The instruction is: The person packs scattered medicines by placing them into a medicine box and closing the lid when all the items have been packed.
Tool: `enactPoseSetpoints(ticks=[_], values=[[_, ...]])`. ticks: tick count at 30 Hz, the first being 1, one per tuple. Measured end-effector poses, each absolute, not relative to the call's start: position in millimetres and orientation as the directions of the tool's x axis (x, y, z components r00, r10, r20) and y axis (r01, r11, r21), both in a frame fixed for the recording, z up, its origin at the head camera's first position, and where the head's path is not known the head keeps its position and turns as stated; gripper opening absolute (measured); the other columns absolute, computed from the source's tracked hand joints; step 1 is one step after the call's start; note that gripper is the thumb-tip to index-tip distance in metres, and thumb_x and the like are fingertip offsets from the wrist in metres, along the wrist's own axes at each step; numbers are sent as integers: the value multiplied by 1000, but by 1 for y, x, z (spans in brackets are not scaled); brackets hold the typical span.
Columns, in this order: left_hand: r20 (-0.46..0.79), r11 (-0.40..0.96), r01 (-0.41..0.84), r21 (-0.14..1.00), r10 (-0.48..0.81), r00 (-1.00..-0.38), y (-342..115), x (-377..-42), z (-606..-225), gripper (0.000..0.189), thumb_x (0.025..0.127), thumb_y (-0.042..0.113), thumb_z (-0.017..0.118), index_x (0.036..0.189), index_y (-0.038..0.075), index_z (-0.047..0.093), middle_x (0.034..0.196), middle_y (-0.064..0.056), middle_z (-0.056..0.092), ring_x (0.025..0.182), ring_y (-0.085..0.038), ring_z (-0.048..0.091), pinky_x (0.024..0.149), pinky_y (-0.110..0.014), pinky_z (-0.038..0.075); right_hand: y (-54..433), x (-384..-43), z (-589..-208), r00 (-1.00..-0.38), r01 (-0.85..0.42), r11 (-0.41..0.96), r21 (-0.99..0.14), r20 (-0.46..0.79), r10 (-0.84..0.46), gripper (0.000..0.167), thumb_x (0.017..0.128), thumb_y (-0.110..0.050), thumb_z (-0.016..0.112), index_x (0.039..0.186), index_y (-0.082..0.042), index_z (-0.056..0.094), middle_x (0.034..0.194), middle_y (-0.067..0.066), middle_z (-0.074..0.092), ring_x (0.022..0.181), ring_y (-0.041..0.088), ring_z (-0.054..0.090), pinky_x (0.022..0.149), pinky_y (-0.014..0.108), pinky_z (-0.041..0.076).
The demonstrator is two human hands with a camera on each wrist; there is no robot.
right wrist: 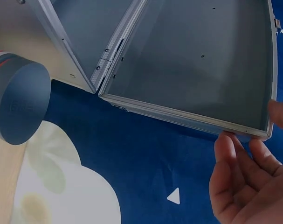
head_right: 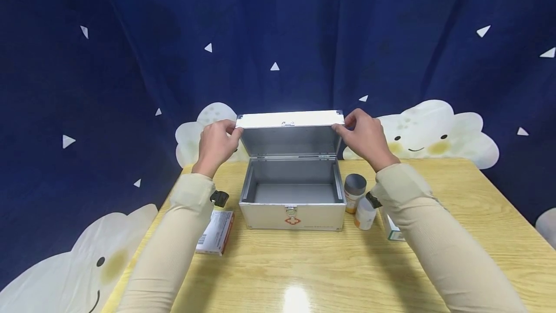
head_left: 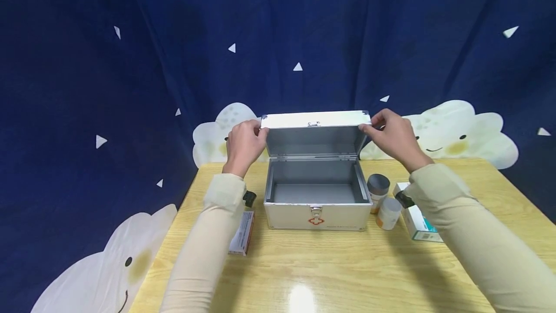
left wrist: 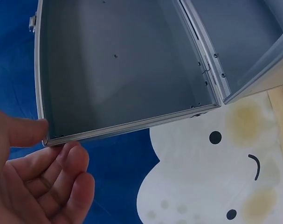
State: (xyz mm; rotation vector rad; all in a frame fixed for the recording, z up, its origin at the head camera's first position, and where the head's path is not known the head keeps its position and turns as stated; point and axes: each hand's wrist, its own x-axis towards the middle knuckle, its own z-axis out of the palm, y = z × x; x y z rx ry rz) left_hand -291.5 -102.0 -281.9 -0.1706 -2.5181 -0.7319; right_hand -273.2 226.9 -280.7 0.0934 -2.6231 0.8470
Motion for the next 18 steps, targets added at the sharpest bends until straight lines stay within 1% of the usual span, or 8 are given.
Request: enactPoseSetpoints(ticks=[3,6,10,15,18], values=[[498,830,242,502,-48,-866,-101,-293,-284,20,94,28,63,92,11,74,85,-5,73,81,-28,66,68,-43,51,227,-275,-281,-927,-164,815,-555,369,65,38,94,-36,63,105,0,58,106,25,67,91,35,64,63,29,45],[502,805,250,537,-67,-862,-101,-293,-288,22,94,28,63,101,10,74,92,-6,74,87,-29,68,73,-45,53,226,-276,-281,-929,-155,806,-571,363,78,38,95,-36,63,107,0,57,108,25,66,93,35,63,67,33,47],[517,777,268,570,-86,-851,-100,-292,-293,23,94,25,62,104,7,72,96,-8,73,92,-31,67,77,-46,53,224,-278,-282,-929,-149,792,-593,357,93,39,94,-35,63,110,0,55,109,24,65,93,34,62,71,36,48],[533,767,283,576,-90,-842,-99,-293,-297,25,95,23,61,110,6,70,102,-9,71,99,-32,67,85,-48,52,222,-280,-282,-924,-142,785,-604,365,113,38,94,-34,64,109,0,55,105,22,65,90,33,61,68,33,46],[526,766,285,576,-81,-846,-97,-293,-298,27,95,24,61,113,7,70,105,-10,71,101,-33,66,86,-48,52,222,-280,-282,-922,-136,781,-609,367,125,37,94,-33,64,109,0,54,105,22,65,90,33,61,69,35,47]])
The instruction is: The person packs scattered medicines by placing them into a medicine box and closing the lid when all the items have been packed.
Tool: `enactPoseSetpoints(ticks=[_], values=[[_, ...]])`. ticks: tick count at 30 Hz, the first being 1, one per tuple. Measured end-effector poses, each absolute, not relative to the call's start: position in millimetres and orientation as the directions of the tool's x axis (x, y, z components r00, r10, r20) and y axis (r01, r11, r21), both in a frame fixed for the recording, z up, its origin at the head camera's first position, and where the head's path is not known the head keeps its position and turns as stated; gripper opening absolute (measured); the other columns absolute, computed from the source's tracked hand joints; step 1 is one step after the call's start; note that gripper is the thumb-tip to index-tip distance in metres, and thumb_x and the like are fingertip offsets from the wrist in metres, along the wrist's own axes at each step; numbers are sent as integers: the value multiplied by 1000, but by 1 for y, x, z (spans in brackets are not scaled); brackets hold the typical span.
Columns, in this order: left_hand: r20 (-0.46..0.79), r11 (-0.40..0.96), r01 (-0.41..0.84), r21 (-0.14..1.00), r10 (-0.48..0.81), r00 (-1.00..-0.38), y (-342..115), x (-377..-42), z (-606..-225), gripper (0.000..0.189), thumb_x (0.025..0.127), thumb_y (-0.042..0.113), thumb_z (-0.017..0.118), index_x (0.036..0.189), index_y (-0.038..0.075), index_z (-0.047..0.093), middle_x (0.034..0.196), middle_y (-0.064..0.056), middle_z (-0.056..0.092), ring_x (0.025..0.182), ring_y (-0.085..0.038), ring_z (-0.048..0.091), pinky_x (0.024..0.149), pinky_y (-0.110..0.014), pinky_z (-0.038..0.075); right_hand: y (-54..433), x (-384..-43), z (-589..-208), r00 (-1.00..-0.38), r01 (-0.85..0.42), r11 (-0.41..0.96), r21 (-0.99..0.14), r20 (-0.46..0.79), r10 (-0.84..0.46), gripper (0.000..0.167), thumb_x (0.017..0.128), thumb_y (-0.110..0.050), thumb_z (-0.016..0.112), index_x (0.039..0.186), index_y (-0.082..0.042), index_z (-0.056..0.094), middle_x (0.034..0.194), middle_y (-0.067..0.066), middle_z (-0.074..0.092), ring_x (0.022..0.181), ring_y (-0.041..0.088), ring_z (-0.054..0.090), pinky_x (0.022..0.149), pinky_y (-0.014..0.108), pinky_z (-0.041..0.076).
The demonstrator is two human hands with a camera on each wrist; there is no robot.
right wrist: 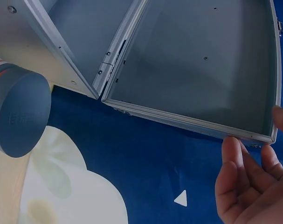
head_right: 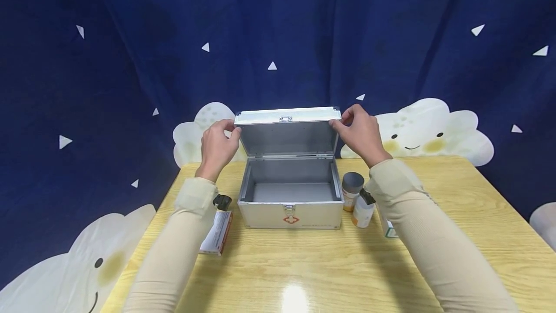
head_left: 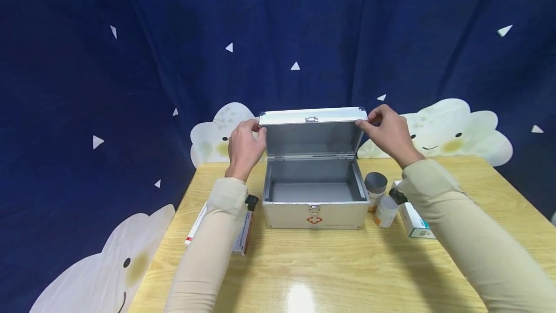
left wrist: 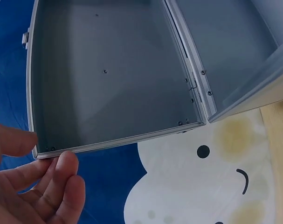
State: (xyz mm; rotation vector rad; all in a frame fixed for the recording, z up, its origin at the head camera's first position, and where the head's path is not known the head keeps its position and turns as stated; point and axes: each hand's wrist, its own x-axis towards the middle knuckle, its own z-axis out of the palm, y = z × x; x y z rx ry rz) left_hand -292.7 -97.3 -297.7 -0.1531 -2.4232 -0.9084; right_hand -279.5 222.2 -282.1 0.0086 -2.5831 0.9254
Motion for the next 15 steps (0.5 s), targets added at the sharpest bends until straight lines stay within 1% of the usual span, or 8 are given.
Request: enactPoseSetpoints(ticks=[4,6,9,11,15], values=[[498,757,281,590,-68,-864,-97,-292,-298,32,94,26,60,121,11,69,112,-9,69,107,-34,65,90,-49,51,222,-280,-283,-923,-139,772,-620,364,127,36,95,-29,63,112,0,53,108,23,64,96,35,62,76,42,49],[478,746,280,603,-57,-877,-96,-292,-299,35,94,26,60,126,13,67,117,-10,67,110,-34,64,93,-50,50,221,-280,-284,-926,-142,764,-629,356,122,35,95,-26,62,115,1,52,111,23,64,100,36,62,80,46,51],[457,728,289,622,-37,-889,-96,-292,-302,41,94,25,60,134,14,61,123,-10,64,115,-35,62,97,-52,48,220,-280,-286,-934,-142,751,-645,338,114,37,95,-22,61,120,1,50,115,23,62,102,36,60,84,47,51],[448,714,298,634,-25,-894,-96,-292,-304,45,94,24,59,138,14,57,126,-11,62,111,-34,63,98,-53,47,219,-280,-287,-936,-146,745,-651,335,108,39,95,-21,61,124,1,49,118,23,62,102,35,60,86,48,51],[420,697,302,650,2,-907,-97,-292,-306,51,95,23,57,145,14,49,135,-11,57,101,-30,65,94,-50,49,220,-281,-291,-938,-164,739,-654,336,89,44,95,-21,59,132,0,45,123,23,61,102,34,59,86,47,50]])
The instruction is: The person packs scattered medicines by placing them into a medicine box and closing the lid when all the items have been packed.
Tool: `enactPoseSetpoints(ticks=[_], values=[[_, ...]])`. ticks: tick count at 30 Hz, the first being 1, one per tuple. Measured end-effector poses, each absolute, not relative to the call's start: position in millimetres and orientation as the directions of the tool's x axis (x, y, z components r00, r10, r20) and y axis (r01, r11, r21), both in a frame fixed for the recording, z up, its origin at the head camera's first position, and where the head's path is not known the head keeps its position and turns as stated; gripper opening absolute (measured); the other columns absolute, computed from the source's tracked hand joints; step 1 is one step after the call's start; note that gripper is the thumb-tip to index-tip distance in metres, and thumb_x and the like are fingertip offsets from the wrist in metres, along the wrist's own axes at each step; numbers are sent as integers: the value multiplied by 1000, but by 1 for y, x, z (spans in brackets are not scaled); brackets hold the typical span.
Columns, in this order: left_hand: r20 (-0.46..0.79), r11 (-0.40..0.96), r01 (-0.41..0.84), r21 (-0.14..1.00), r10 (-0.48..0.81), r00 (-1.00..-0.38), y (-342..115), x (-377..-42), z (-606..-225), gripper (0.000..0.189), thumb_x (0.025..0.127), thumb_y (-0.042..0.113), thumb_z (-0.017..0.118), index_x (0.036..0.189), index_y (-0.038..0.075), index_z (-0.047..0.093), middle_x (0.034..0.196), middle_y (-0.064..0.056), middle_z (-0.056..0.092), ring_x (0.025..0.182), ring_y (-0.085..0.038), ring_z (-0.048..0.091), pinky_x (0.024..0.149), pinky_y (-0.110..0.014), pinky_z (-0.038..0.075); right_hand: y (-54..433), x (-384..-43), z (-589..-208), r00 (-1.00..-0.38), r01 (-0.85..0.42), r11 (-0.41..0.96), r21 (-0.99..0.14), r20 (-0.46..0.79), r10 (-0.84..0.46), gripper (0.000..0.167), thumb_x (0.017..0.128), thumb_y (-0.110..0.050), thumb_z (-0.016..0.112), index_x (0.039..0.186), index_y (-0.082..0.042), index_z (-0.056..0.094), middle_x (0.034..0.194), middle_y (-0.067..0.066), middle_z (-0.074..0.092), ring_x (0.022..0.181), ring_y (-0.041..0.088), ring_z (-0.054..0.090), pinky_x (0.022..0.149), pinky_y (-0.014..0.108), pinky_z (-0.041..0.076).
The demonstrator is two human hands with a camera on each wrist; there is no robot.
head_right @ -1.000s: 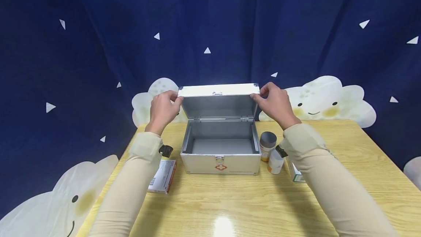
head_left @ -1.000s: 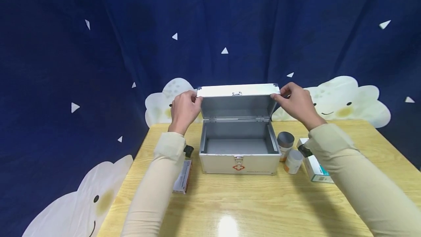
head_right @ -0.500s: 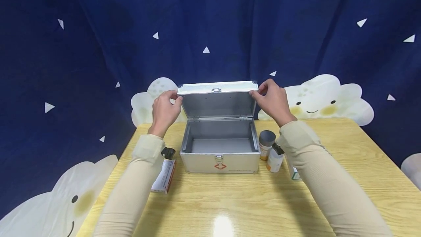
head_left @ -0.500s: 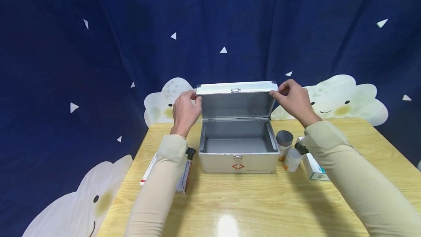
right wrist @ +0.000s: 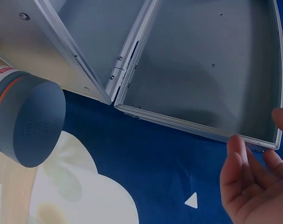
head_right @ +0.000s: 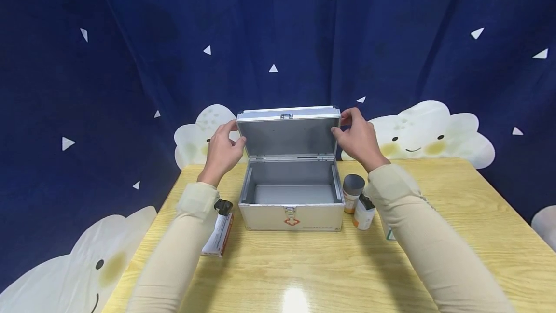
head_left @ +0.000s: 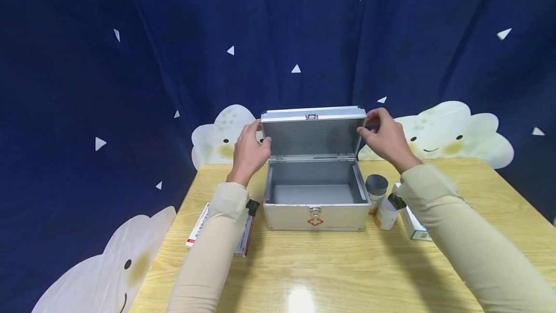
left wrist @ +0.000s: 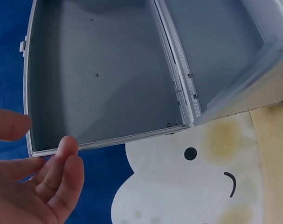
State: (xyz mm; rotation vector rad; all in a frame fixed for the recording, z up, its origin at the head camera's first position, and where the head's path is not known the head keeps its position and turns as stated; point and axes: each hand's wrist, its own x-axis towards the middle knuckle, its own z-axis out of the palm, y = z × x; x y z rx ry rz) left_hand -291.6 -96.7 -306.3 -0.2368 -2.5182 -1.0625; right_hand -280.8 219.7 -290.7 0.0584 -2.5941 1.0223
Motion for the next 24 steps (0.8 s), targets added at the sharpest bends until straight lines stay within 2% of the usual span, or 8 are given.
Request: enactPoseSetpoints(ticks=[6,11,16,21,24], values=[[368,689,306,657,60,-928,-99,-292,-311,60,95,20,56,152,18,37,146,-9,47,98,-25,64,91,-46,50,220,-284,-296,-938,-178,733,-657,339,75,50,95,-22,58,138,-2,42,129,23,59,101,34,59,85,46,49],[345,686,313,657,96,-934,-100,-293,-314,69,93,19,58,156,15,29,153,-8,42,95,-23,63,89,-45,50,220,-288,-296,-941,-194,713,-674,332,58,56,96,-23,58,145,-4,39,136,24,57,107,36,60,92,51,50],[297,687,295,664,119,-947,-100,-295,-315,71,94,22,58,157,15,26,158,-6,36,107,-26,62,95,-45,49,222,-292,-293,-958,-180,692,-699,284,37,62,96,-24,57,151,-6,34,143,26,52,118,41,57,102,56,47],[272,675,280,682,121,-955,-98,-297,-316,72,94,23,58,158,14,25,161,-6,32,119,-33,59,101,-48,46,224,-296,-289,-970,-164,691,-704,242,16,64,96,-24,58,152,-6,33,145,26,50,125,43,53,106,57,44],[257,675,272,685,125,-958,-96,-297,-316,74,94,25,57,158,13,23,162,-5,29,122,-34,58,104,-49,45,224,-297,-285,-974,-149,693,-705,224,18,64,96,-23,58,151,-5,33,146,26,49,130,44,50,108,58,42]])
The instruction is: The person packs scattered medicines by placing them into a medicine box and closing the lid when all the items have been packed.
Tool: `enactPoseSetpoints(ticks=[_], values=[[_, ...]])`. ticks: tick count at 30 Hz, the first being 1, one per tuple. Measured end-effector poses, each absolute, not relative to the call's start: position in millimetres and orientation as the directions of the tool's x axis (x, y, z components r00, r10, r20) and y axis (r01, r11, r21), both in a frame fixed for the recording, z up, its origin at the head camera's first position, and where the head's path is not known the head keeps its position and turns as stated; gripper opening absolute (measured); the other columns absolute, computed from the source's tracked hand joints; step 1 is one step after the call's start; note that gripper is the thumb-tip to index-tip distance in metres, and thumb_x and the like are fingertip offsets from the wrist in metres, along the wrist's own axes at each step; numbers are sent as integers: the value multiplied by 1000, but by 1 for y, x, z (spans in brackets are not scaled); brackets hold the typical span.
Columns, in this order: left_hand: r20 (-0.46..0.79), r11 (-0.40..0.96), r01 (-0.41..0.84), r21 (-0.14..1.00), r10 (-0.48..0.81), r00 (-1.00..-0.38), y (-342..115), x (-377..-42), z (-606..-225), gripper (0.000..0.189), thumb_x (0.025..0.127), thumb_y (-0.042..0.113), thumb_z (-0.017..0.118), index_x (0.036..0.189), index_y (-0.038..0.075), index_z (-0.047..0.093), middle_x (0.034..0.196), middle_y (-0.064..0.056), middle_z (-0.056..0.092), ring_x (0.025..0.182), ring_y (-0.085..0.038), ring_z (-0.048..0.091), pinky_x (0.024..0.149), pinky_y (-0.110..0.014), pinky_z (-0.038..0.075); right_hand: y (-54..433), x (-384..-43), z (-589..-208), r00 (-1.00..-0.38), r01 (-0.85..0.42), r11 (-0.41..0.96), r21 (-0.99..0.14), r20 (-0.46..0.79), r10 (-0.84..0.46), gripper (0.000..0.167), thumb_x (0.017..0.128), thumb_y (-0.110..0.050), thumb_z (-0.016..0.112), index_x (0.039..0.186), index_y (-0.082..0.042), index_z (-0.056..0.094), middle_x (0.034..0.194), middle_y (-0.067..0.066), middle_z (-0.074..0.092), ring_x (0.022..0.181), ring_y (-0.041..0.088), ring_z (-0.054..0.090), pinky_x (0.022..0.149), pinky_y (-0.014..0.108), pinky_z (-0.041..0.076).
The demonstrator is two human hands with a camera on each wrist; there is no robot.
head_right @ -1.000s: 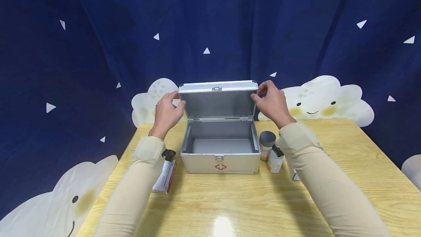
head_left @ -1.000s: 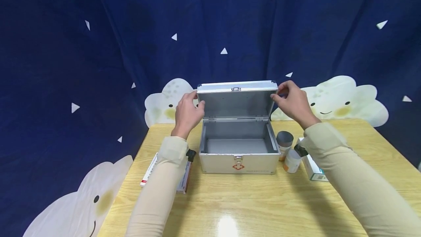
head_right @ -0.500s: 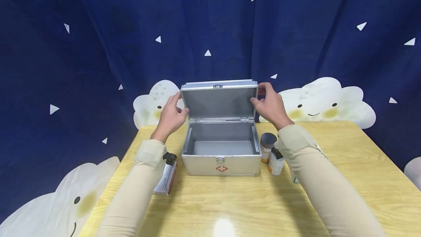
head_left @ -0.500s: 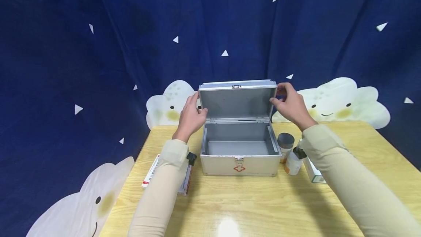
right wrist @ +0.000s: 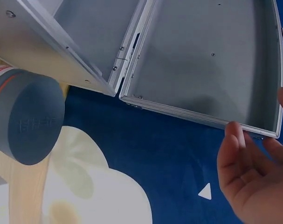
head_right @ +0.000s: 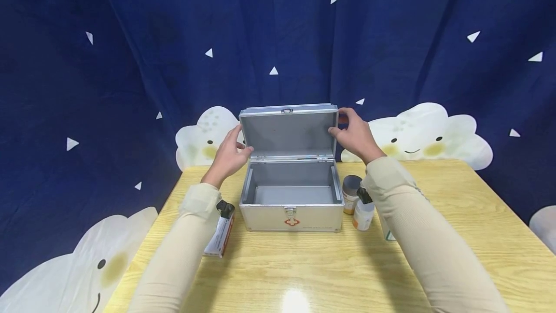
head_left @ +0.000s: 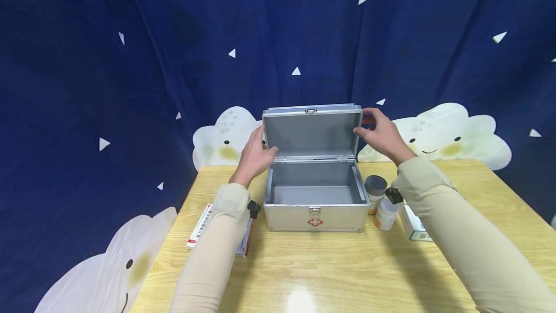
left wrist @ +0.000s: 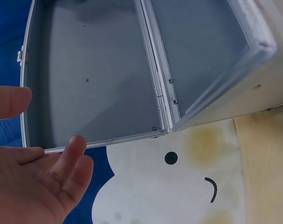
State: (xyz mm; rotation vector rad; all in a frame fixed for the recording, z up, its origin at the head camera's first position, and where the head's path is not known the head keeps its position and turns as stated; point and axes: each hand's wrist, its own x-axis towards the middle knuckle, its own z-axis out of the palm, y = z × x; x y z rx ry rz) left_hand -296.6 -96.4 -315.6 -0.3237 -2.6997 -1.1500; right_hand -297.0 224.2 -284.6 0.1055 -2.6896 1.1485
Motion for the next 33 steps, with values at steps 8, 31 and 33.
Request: enactPoseSetpoints(ticks=[8,31,33], values=[[269,668,283,688,128,-955,-101,-293,-328,75,94,23,58,159,13,21,164,-5,26,127,-33,56,105,-50,45,216,-297,-280,-981,-109,730,-675,193,32,64,97,-27,56,152,-3,31,147,25,47,137,44,44,113,58,36],[265,718,252,649,98,-959,-131,-263,-367,52,96,22,58,146,9,48,147,-11,53,125,-32,57,105,-50,45,224,-294,-284,-990,-102,745,-659,139,-12,77,98,-28,54,159,-5,12,150,28,43,136,48,44,110,61,39],[263,717,251,650,98,-960,-133,-260,-369,50,96,22,57,144,8,50,145,-11,54,124,-32,58,104,-50,45,226,-290,-283,-990,-102,752,-651,141,-12,79,99,-28,54,159,-5,9,149,28,43,133,48,46,108,61,40]])
